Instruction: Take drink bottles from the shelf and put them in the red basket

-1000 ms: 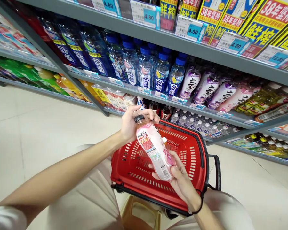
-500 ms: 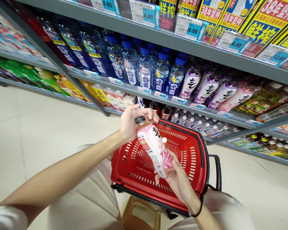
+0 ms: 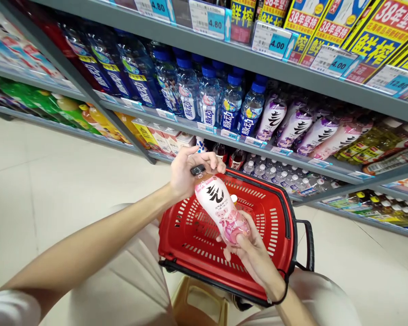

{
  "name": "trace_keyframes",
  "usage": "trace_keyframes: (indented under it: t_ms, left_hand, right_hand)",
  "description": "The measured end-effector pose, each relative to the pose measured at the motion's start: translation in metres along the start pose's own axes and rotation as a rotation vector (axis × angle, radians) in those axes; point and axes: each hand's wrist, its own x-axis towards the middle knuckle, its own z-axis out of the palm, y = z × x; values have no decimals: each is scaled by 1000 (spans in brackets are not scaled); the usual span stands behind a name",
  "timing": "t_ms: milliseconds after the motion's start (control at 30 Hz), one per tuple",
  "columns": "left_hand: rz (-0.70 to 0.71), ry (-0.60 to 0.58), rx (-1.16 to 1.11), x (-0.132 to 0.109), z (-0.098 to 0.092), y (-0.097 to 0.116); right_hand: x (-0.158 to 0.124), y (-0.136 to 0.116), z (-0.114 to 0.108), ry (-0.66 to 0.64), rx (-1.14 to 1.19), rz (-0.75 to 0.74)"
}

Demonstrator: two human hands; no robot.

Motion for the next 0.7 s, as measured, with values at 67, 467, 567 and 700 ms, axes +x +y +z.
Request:
trace_keyframes:
  t_ms: [67, 467, 567, 700]
  left_hand:
    - [0, -9, -11, 0, -1, -1]
    - [15, 30, -18, 3, -1, 2]
    - [16, 23, -15, 3, -1, 3]
    - [22, -19, -14, 1, 0, 4]
  right_hand:
    - [0, -1, 1, 11, -4, 7]
    - [0, -5, 5, 35, -43, -38]
    - [0, -6, 1, -16, -49, -14]
    - [-2, -8, 1, -102, -37, 52]
